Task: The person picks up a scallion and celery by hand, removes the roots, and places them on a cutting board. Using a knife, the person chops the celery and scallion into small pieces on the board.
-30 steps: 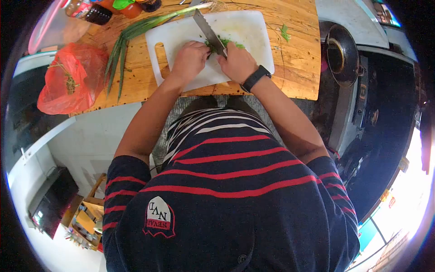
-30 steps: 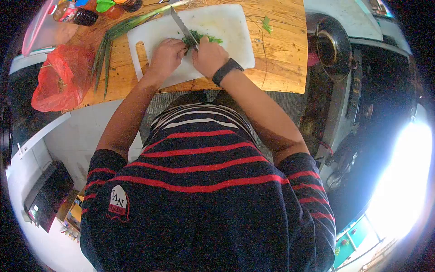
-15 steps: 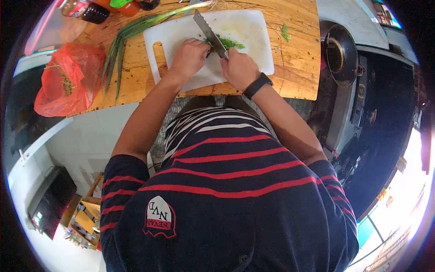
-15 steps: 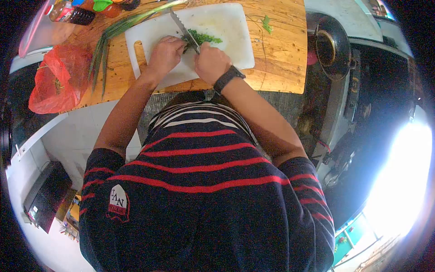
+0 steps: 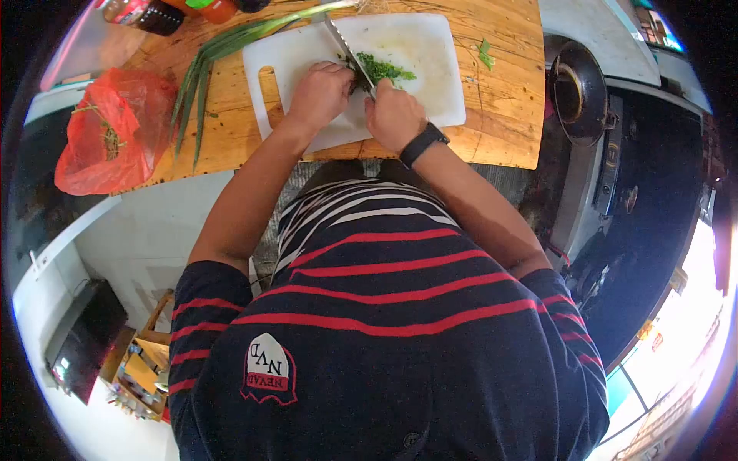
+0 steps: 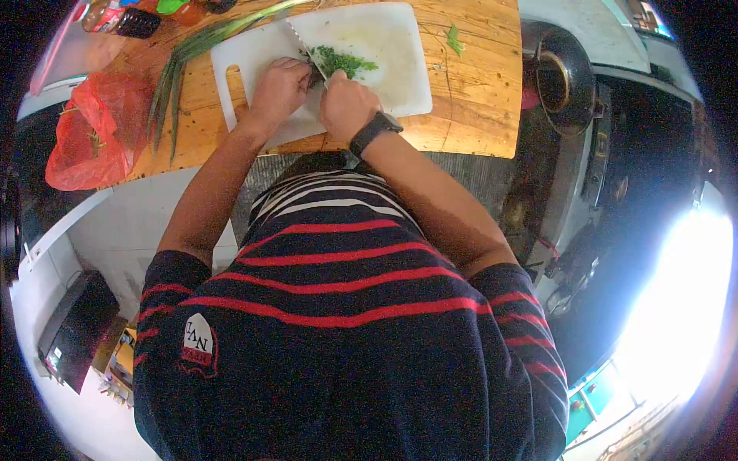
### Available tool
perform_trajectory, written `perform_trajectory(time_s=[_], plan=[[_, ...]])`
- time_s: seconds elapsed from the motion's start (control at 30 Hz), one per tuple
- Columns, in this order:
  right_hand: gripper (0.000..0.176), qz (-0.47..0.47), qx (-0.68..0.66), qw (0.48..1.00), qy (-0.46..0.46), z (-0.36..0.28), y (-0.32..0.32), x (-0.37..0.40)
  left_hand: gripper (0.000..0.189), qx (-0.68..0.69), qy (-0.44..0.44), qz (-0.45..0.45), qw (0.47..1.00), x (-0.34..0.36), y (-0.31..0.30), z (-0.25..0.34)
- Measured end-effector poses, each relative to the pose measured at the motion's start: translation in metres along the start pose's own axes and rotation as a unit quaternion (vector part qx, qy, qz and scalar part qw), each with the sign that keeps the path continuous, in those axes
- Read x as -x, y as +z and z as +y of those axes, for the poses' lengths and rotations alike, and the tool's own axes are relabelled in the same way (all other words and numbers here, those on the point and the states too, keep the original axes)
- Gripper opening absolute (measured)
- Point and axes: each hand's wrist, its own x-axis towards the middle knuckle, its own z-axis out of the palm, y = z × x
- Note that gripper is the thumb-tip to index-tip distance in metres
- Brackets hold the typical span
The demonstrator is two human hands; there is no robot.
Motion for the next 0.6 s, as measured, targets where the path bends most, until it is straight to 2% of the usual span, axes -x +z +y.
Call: perform_trajectory(time_s=[0.17, 0.27, 0.33, 0.43, 0.6], plan=[[0.025, -0.005, -0.007, 1.000, -0.003, 0.004, 0.001, 0.002, 0.011, -0.009, 0.004, 0.014, 1.000, 0.001, -0.001, -0.001], [0.024, -0.007, -0.013, 1.000, -0.005, 0.001, -0.004, -0.004, 0.011, -0.004, 0.001, -0.022, 1.000, 0.000, -0.002, 0.000], [0.024, -0.026, -0.005, 1.000, -0.007, -0.002, -0.008, -0.002, 0.009, 0.008, 0.011, 0.017, 1.000, 0.001, -0.002, 0.003], [0.024, -0.023, 0.005, 1.000, -0.008, 0.001, -0.001, 0.001, 0.009, -0.007, 0.024, 0.007, 1.000, 0.002, -0.002, 0.000], [0.026, 0.016, -0.010, 1.000, -0.009, 0.003, 0.006, -0.008, 0.009, 0.004, 0.001, 0.023, 1.000, 0.009, 0.002, 0.003]])
